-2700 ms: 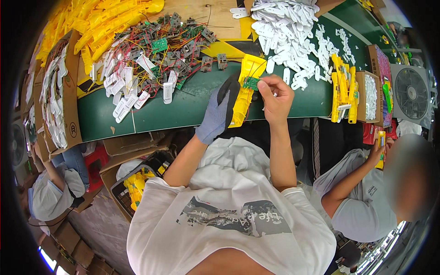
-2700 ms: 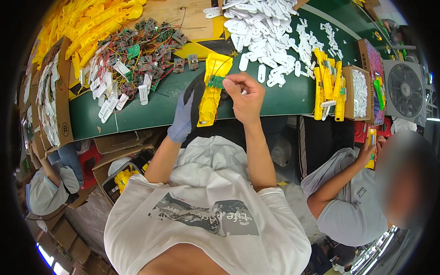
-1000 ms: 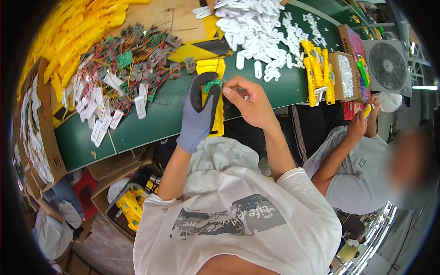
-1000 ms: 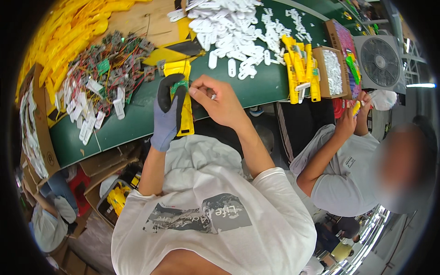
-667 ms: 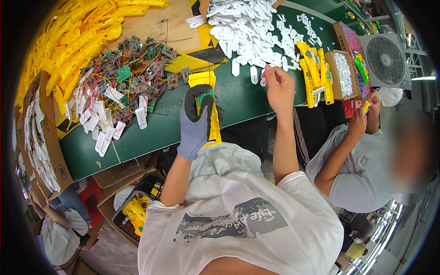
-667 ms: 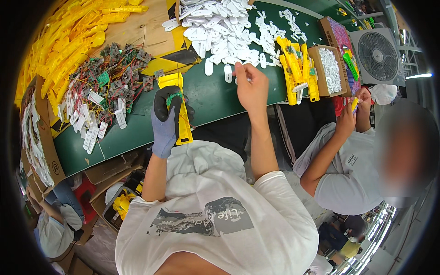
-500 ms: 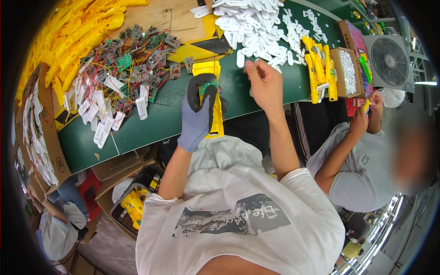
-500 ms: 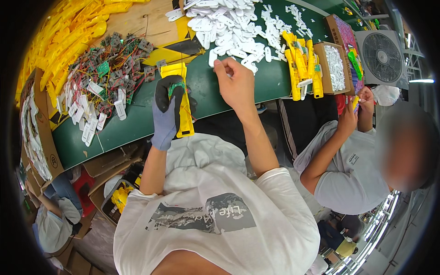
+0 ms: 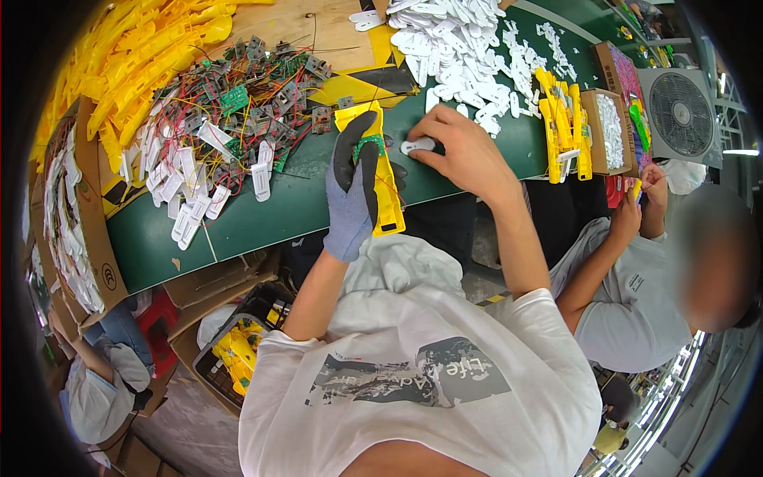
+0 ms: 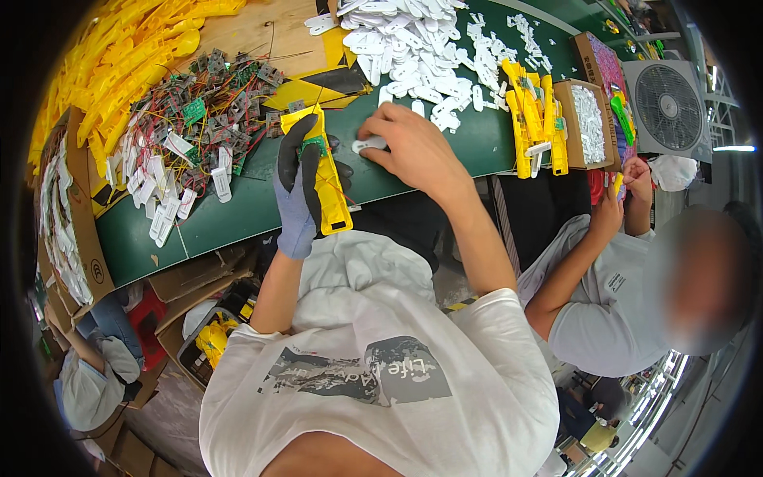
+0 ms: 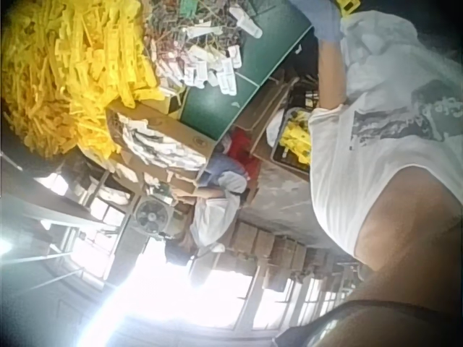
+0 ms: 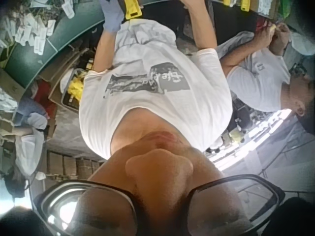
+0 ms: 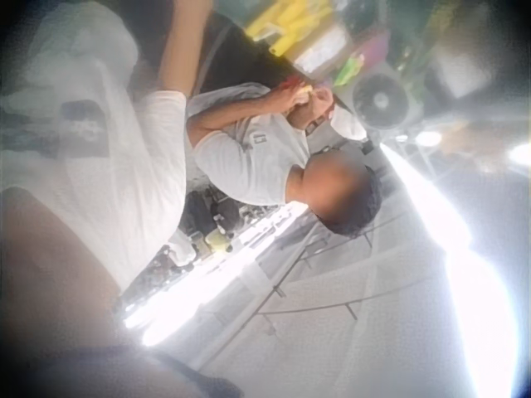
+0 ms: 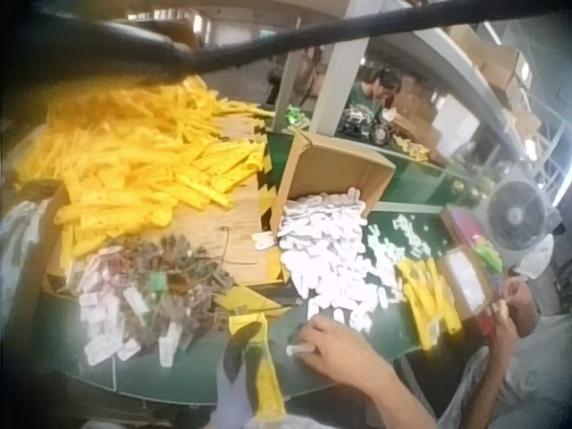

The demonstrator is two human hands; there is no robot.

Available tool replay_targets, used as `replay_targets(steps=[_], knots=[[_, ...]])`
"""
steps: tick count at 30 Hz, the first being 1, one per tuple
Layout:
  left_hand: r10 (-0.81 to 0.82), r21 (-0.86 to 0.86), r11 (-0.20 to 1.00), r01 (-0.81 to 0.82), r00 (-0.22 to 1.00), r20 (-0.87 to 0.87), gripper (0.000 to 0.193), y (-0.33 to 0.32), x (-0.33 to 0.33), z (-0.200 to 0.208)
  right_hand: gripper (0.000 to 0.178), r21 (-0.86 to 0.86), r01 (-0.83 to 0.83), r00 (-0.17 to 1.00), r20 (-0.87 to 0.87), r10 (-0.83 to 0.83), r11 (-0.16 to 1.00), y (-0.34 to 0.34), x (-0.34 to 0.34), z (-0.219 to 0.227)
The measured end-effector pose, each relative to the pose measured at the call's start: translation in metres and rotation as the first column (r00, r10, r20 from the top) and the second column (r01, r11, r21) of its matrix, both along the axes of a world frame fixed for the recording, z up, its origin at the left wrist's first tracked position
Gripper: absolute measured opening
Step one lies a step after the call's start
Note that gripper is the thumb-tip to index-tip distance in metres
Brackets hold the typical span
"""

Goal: Assembling components into yellow electronic device housings on a factory production line.

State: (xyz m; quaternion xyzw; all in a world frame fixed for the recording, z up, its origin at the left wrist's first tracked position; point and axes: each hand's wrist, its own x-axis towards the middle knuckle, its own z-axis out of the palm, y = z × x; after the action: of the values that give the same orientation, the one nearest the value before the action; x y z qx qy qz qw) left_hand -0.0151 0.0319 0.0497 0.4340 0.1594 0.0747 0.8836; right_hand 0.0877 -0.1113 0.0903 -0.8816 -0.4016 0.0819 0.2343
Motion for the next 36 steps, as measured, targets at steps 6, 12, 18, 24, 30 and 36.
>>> replay_targets(steps=[6,12,18,24,30,36], knots=[[0.043,0.06,0.997,-0.043,0.999,0.005,0.035,-0.001,0.0,-0.002,0.01,-0.097,0.004,0.966,-0.259,-0.029,0.995,0.014,-0.007,0.001],[0.108,0.167,0.979,-0.115,0.993,0.052,0.034,-0.005,0.003,-0.002,0.009,0.306,0.398,0.75,-0.651,-0.115,0.865,0.015,-0.019,-0.016],[0.046,0.175,0.983,-0.05,0.999,0.025,0.033,-0.002,0.002,-0.016,0.013,0.383,0.495,0.561,-0.826,0.049,0.78,-0.01,-0.013,-0.019],[0.044,0.266,0.963,-0.048,0.999,0.022,0.033,-0.003,0.001,-0.009,0.011,0.43,0.472,0.484,-0.856,0.182,0.77,-0.001,-0.02,-0.032],[-0.003,0.315,0.949,0.005,1.0,-0.006,0.034,-0.001,-0.001,-0.009,0.013,0.34,0.456,0.535,-0.843,0.052,0.823,0.001,-0.017,-0.027],[-0.009,0.433,0.901,-0.008,0.999,0.038,0.033,-0.001,0.002,-0.009,0.027,0.492,0.426,0.608,-0.777,0.163,0.759,0.012,-0.023,-0.036]])
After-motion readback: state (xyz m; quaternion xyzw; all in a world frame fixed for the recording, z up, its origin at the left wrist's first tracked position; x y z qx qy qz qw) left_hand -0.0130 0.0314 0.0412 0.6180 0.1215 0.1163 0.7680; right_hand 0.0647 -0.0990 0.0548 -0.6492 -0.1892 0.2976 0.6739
